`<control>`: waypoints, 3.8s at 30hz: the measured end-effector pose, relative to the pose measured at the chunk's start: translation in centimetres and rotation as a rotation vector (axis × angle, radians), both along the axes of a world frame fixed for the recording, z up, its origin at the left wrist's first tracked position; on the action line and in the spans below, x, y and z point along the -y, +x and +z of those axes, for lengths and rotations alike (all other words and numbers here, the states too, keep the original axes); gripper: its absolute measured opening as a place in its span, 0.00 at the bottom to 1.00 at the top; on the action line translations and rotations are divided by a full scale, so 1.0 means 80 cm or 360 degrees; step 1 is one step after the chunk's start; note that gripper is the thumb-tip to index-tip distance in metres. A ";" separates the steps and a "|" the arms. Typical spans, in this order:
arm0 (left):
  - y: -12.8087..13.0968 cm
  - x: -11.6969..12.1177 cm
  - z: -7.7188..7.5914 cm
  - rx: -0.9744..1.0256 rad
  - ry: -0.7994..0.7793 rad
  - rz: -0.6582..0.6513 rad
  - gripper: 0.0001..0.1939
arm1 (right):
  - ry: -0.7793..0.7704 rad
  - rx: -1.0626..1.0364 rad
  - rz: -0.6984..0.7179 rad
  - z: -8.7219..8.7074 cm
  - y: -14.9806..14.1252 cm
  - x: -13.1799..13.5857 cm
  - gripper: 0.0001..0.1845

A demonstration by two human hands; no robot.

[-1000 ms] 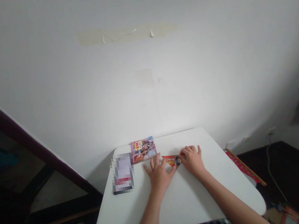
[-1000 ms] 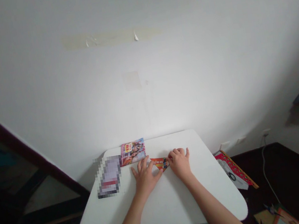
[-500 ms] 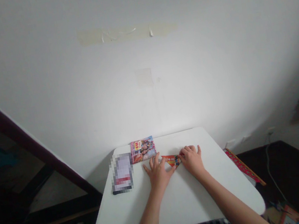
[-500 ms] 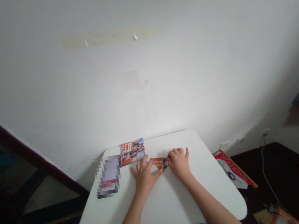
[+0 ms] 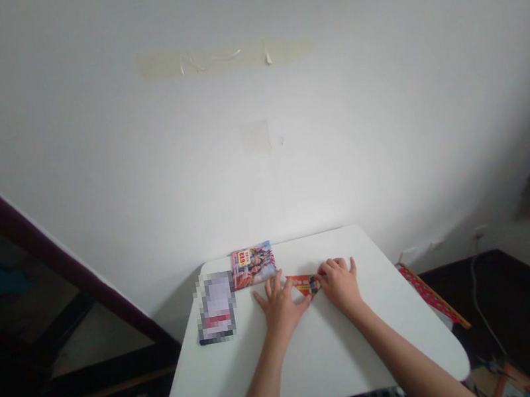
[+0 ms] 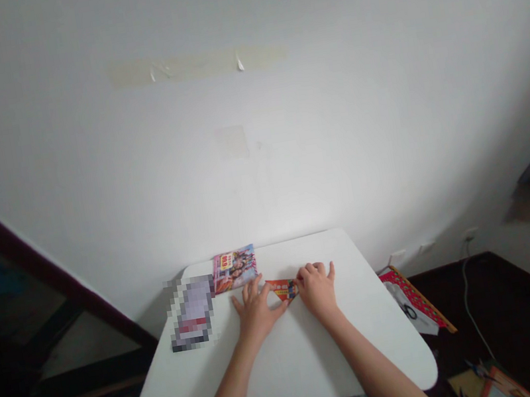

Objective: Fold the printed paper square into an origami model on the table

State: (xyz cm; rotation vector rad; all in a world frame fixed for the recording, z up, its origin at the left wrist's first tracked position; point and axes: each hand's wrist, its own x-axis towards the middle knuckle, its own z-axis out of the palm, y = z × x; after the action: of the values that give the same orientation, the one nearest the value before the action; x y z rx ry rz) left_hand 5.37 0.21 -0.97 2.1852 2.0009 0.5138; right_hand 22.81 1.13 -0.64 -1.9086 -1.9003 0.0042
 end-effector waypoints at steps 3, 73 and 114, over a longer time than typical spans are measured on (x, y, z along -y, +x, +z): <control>0.000 0.002 0.002 -0.0018 -0.0006 0.0007 0.24 | -0.0003 -0.0001 0.0000 0.001 0.000 0.001 0.08; -0.002 0.006 -0.011 -0.0005 0.0132 -0.0032 0.20 | -0.0080 -0.0107 0.0156 -0.007 0.009 -0.007 0.11; 0.000 0.011 0.006 -0.0001 0.0152 -0.0158 0.25 | -0.0090 0.0041 0.0069 -0.002 -0.002 -0.005 0.10</control>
State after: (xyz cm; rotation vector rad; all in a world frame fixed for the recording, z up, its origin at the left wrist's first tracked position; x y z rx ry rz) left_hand 5.40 -0.68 -0.52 2.3259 1.8938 0.6069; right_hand 22.62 1.50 -0.80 -1.9129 -1.9780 0.0471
